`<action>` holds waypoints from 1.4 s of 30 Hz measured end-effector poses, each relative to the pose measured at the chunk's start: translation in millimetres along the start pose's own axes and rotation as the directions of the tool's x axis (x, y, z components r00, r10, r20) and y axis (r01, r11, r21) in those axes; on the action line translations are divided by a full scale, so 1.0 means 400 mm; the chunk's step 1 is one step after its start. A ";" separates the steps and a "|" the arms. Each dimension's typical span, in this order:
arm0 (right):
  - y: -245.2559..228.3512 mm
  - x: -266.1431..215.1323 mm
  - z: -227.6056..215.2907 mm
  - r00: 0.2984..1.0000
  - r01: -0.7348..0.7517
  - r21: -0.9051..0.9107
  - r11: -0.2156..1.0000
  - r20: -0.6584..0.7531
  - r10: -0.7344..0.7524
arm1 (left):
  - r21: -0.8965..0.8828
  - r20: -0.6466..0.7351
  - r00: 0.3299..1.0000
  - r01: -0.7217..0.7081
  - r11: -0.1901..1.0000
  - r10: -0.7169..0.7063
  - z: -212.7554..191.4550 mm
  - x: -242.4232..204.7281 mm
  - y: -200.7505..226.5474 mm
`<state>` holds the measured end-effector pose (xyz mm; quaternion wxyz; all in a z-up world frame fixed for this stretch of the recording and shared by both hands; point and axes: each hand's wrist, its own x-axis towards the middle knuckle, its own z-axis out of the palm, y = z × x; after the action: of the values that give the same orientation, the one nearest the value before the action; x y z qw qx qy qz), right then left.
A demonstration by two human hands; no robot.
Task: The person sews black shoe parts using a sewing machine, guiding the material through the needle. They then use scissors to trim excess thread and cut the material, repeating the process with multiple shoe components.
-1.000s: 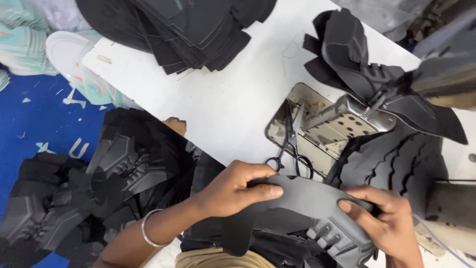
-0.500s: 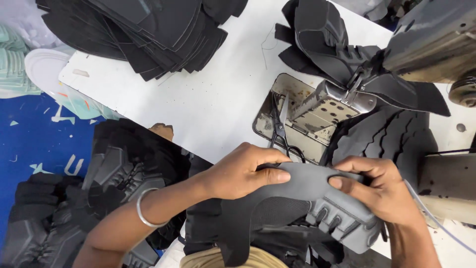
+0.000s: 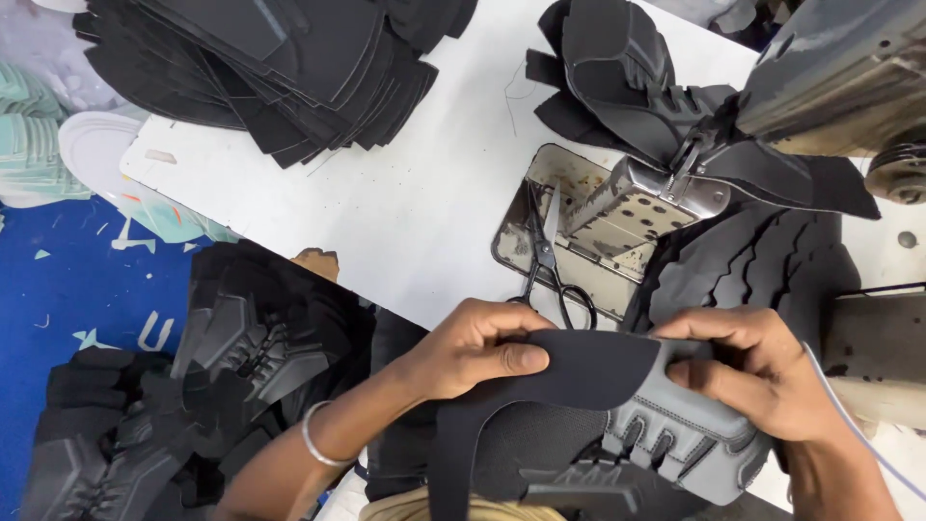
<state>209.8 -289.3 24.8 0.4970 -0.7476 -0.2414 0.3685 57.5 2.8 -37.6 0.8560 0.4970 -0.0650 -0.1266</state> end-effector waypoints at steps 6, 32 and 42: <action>-0.030 0.002 -0.010 0.999 0.019 -0.063 0.998 0.030 -0.017 | 0.507 -0.016 0.997 -0.055 0.860 0.073 0.050 -0.013 0.135; -0.123 0.014 0.027 0.973 0.214 -0.150 0.965 0.123 -0.196 | 0.632 -0.163 0.982 0.029 0.775 0.097 0.112 -0.054 0.145; -0.068 0.060 0.033 0.998 0.059 -0.121 0.991 0.034 -0.055 | 0.635 -0.048 0.975 0.198 0.746 -0.218 0.074 0.019 0.216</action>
<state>214.4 -253.8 39.3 0.4568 -0.7637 -0.2924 0.3500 71.0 16.8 52.3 0.6166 0.7594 -0.0606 -0.1989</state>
